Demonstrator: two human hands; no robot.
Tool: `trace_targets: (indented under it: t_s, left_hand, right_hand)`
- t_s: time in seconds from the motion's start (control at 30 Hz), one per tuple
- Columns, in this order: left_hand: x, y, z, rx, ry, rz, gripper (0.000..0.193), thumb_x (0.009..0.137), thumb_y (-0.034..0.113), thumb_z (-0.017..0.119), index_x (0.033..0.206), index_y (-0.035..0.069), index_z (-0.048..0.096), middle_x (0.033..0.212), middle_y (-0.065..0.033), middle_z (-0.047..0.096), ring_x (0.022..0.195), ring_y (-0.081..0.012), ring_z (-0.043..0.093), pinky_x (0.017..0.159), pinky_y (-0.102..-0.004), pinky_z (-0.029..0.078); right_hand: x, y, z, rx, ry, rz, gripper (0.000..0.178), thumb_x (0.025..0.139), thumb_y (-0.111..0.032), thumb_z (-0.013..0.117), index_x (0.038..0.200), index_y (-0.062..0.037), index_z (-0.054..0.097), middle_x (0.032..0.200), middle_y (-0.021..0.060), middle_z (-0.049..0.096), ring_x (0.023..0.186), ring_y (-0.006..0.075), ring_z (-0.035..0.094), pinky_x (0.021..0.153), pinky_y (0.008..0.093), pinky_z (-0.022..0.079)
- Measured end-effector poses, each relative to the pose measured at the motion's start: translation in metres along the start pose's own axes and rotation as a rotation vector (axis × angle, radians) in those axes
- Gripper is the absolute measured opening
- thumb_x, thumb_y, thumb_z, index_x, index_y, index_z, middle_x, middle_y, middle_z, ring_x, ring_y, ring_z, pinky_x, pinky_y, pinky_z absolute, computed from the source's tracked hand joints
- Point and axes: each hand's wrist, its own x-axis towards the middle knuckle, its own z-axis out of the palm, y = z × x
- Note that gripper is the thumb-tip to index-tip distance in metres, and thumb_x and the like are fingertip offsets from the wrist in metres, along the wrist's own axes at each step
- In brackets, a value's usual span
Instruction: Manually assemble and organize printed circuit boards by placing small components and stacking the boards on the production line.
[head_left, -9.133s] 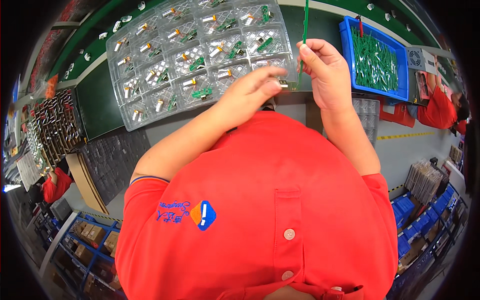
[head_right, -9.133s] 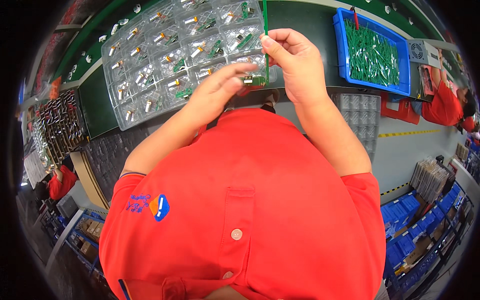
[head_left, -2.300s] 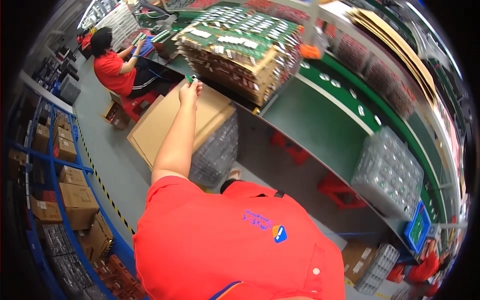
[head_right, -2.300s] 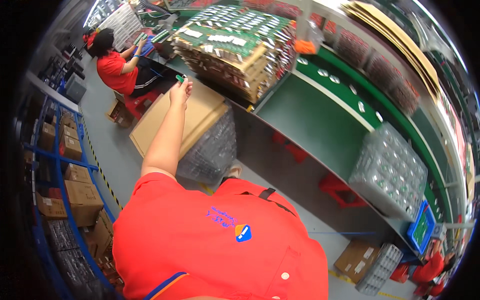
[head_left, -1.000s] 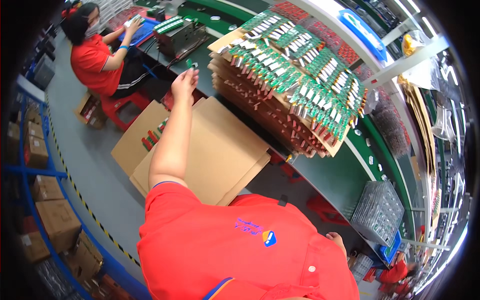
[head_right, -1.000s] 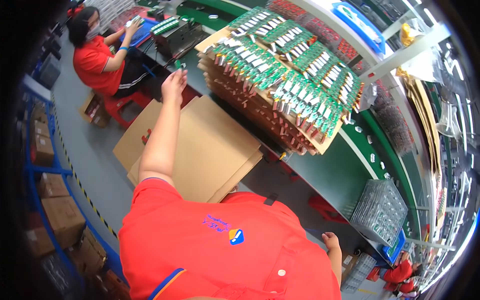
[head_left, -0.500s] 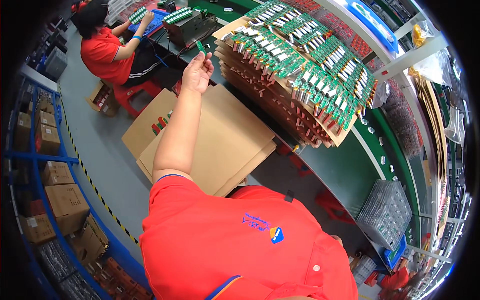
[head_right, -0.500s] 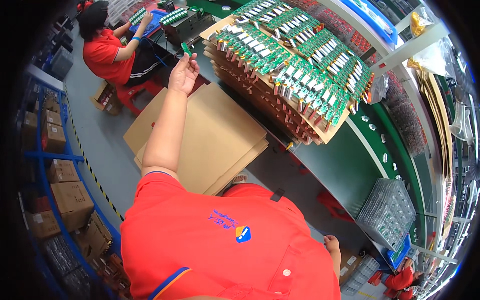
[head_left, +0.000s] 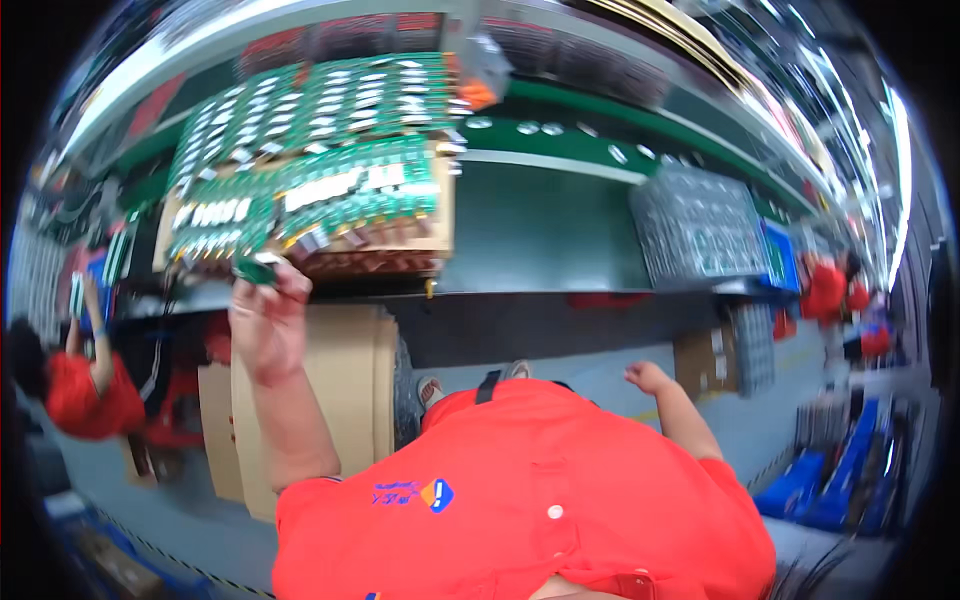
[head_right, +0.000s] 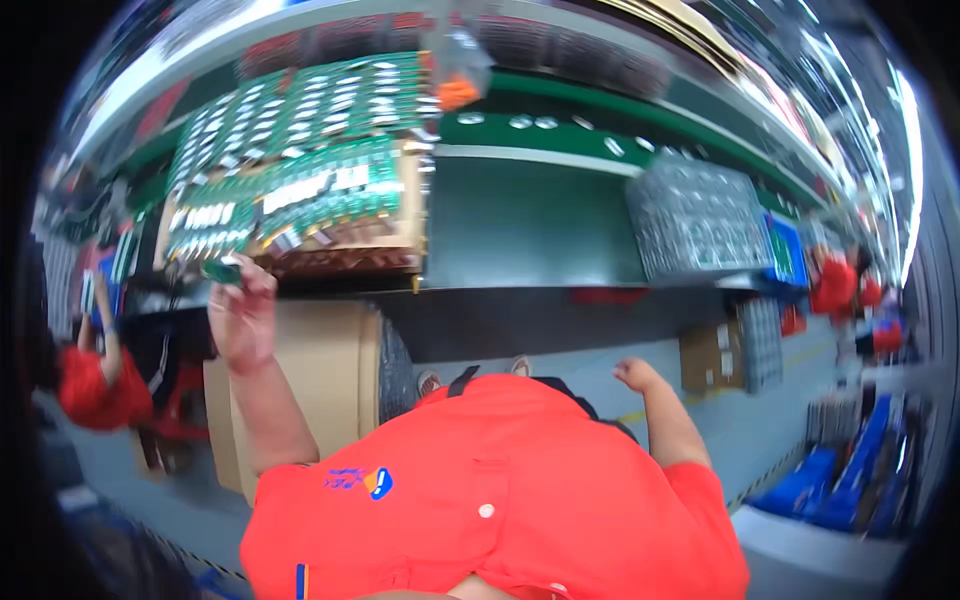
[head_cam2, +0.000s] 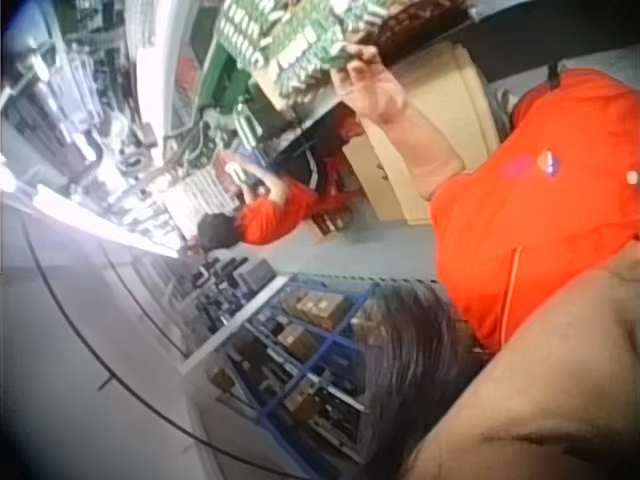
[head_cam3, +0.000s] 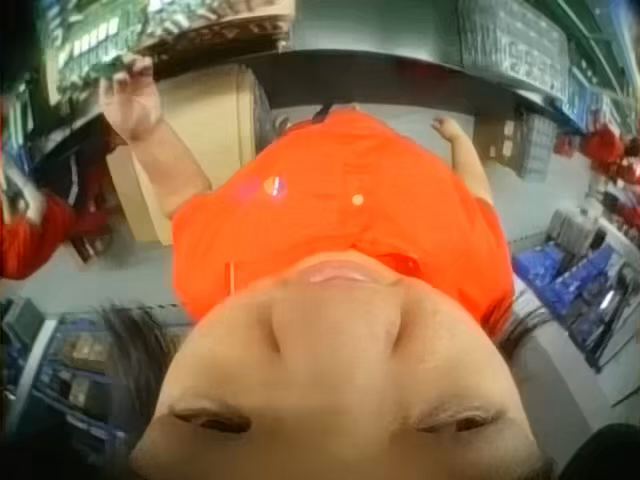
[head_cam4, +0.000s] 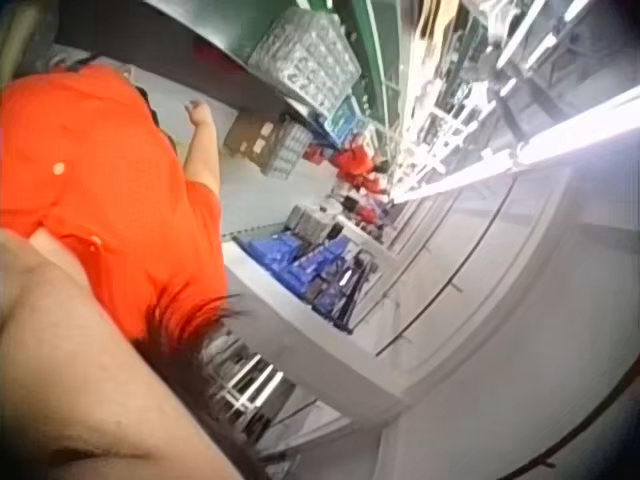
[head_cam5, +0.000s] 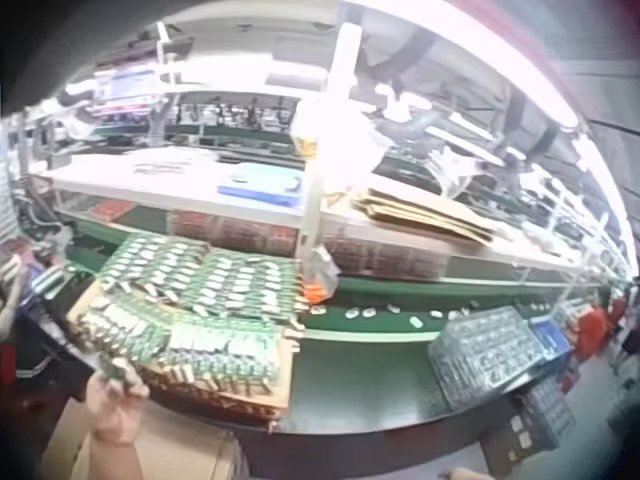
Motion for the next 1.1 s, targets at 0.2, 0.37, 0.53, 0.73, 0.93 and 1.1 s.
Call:
trace_targets:
  t_s: [0.2,0.37,0.53,0.73,0.93,1.1]
  left_hand:
    - [-0.02,-0.108,0.138,0.08,-0.238,-0.587,0.031,0.074,0.013,0.066,0.097,-0.003,0.054,0.088,-0.0105,0.059,0.077,-0.0159,0.057,0.072,-0.027,0.047]
    - [-0.033,-0.186,0.198,0.216,-0.307,-0.649,0.024,0.076,0.006,0.061,0.099,-0.001,0.058,0.091,-0.0073,0.06,0.081,-0.0133,0.056,0.074,-0.0245,0.045]
    - [0.013,-0.274,0.236,0.369,-0.077,-0.637,0.022,0.085,0.013,0.053,0.102,-0.001,0.052,0.087,-0.0057,0.058,0.071,-0.0092,0.053,0.067,-0.0219,0.044]
    - [0.025,-0.368,0.293,0.327,-0.097,-0.699,0.023,0.087,0.017,0.052,0.102,0.001,0.056,0.084,-0.0027,0.059,0.07,-0.0069,0.054,0.066,-0.0191,0.045]
    - [0.026,-0.456,0.37,0.515,-0.471,-0.654,0.02,0.085,0.013,0.052,0.099,0.0,0.058,0.082,-0.0027,0.06,0.072,-0.0081,0.055,0.069,-0.0217,0.045]
    - [0.061,-0.51,0.423,0.562,-0.735,-0.482,0.016,0.084,0.007,0.052,0.097,-0.001,0.058,0.081,-0.002,0.06,0.073,-0.008,0.055,0.069,-0.0215,0.044]
  right_hand:
    - [0.03,0.029,-0.04,0.088,-0.019,0.118,0.042,0.076,-0.035,0.061,0.103,-0.0024,0.058,0.094,0.0158,0.062,0.089,0.0281,0.058,0.078,0.0352,0.045]
    - [0.037,0.109,-0.061,0.104,0.125,0.126,0.041,0.075,-0.035,0.061,0.1,-0.0018,0.06,0.094,0.0159,0.062,0.09,0.0289,0.058,0.08,0.0353,0.045]
    - [0.007,0.214,-0.06,0.341,0.227,0.319,0.04,0.075,-0.034,0.061,0.1,-0.0023,0.06,0.093,0.0162,0.062,0.088,0.0296,0.059,0.079,0.0344,0.045]
    - [-0.071,0.333,0.002,0.375,0.116,0.576,0.038,0.077,-0.035,0.057,0.096,-0.0024,0.062,0.094,0.0183,0.061,0.09,0.0309,0.058,0.08,0.0385,0.045]
    - [-0.18,0.388,0.088,0.952,0.21,1.101,0.027,0.081,-0.031,0.055,0.08,-0.0044,0.059,0.065,0.008,0.056,0.048,0.0184,0.052,0.043,0.0348,0.042]
    - [-0.208,0.366,0.125,1.288,0.373,1.27,0.023,0.081,-0.03,0.055,0.084,-0.0066,0.057,0.062,0.006,0.053,0.048,0.0166,0.049,0.04,0.0324,0.038]
